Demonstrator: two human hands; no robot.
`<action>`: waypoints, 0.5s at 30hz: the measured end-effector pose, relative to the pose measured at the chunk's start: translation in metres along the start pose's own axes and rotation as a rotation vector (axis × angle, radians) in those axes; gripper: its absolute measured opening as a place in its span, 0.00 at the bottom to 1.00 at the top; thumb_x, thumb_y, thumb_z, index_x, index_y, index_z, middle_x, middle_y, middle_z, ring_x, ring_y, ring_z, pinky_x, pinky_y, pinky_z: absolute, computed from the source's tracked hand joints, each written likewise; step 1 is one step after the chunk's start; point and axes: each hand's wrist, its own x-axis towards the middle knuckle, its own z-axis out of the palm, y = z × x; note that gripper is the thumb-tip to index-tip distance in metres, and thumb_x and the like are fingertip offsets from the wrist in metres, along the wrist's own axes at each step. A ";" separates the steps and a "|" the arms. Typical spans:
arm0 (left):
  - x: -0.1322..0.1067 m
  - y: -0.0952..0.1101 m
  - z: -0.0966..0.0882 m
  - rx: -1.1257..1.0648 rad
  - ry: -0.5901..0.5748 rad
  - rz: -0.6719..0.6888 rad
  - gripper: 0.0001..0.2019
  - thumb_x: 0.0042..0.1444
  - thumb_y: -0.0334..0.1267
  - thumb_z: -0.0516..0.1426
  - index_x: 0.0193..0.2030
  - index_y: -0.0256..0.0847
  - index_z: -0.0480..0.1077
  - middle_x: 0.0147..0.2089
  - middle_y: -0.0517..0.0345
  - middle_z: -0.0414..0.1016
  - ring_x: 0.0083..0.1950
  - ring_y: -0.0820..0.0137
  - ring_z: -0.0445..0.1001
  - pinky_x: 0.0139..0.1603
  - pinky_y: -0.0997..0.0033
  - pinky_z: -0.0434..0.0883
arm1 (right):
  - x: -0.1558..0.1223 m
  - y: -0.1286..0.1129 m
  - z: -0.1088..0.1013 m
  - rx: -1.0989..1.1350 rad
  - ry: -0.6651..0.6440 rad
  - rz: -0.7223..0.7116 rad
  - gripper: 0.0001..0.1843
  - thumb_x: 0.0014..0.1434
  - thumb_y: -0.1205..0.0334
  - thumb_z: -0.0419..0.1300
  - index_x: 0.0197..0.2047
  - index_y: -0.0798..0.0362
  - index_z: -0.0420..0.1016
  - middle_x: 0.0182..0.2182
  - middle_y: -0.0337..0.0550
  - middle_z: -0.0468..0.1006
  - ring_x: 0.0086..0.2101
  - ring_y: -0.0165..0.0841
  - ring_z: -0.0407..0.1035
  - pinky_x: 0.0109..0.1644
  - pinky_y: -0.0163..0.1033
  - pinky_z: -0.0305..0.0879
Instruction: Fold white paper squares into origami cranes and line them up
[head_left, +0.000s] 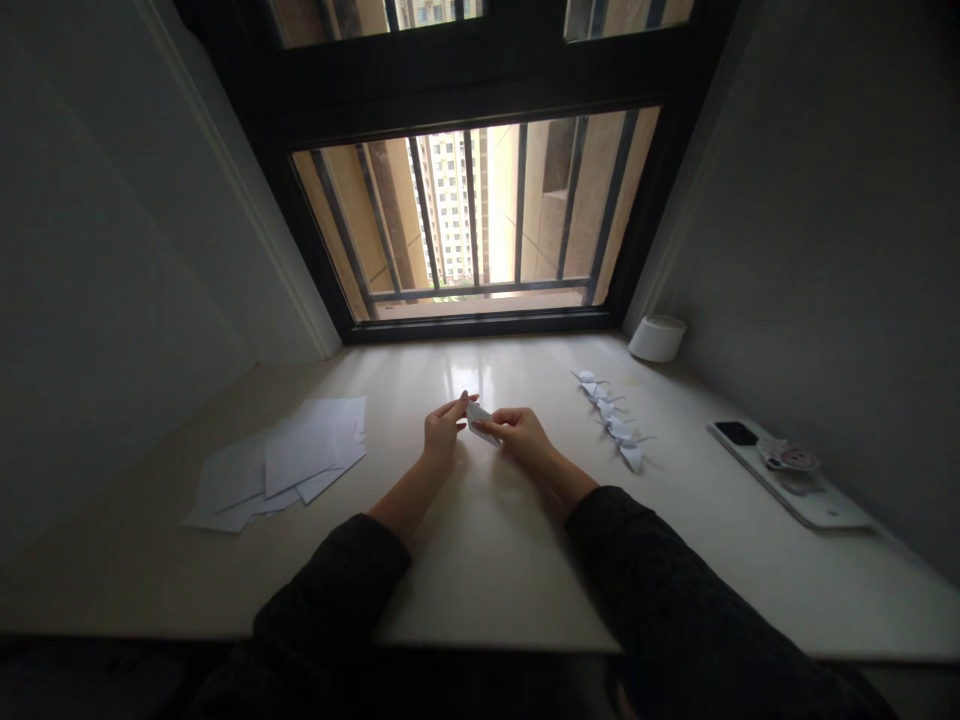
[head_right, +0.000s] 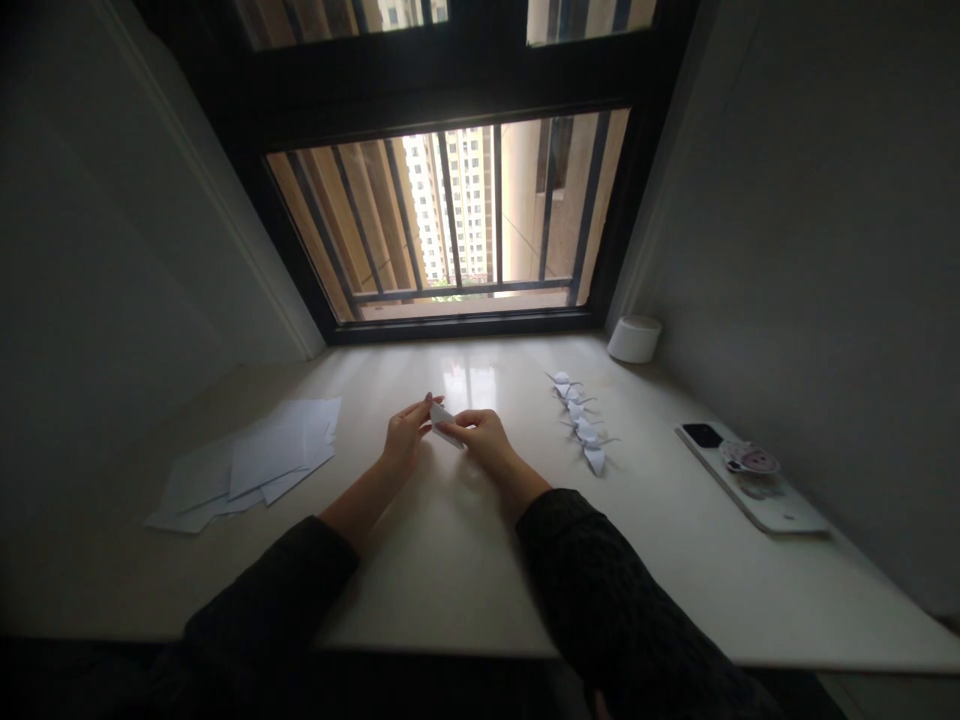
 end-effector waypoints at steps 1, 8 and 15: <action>-0.001 0.000 0.001 -0.008 0.009 0.008 0.23 0.45 0.55 0.60 0.39 0.38 0.78 0.40 0.48 0.78 0.40 0.65 0.74 0.37 0.69 0.64 | 0.000 0.000 0.000 -0.009 -0.004 0.006 0.23 0.39 0.42 0.66 0.20 0.56 0.72 0.17 0.36 0.65 0.21 0.26 0.56 0.26 0.34 0.51; -0.003 0.000 0.006 0.030 0.119 0.109 0.21 0.46 0.54 0.60 0.35 0.36 0.78 0.35 0.48 0.79 0.36 0.67 0.73 0.36 0.70 0.64 | -0.002 -0.006 0.001 -0.008 -0.025 0.011 0.23 0.39 0.42 0.66 0.18 0.56 0.71 0.15 0.34 0.62 0.21 0.25 0.54 0.25 0.34 0.49; -0.002 0.000 0.004 0.109 0.157 0.167 0.23 0.49 0.56 0.56 0.35 0.35 0.78 0.35 0.48 0.79 0.35 0.66 0.73 0.36 0.69 0.64 | -0.005 -0.012 0.001 0.000 -0.034 0.053 0.21 0.40 0.45 0.67 0.17 0.55 0.70 0.13 0.31 0.58 0.18 0.23 0.50 0.24 0.34 0.44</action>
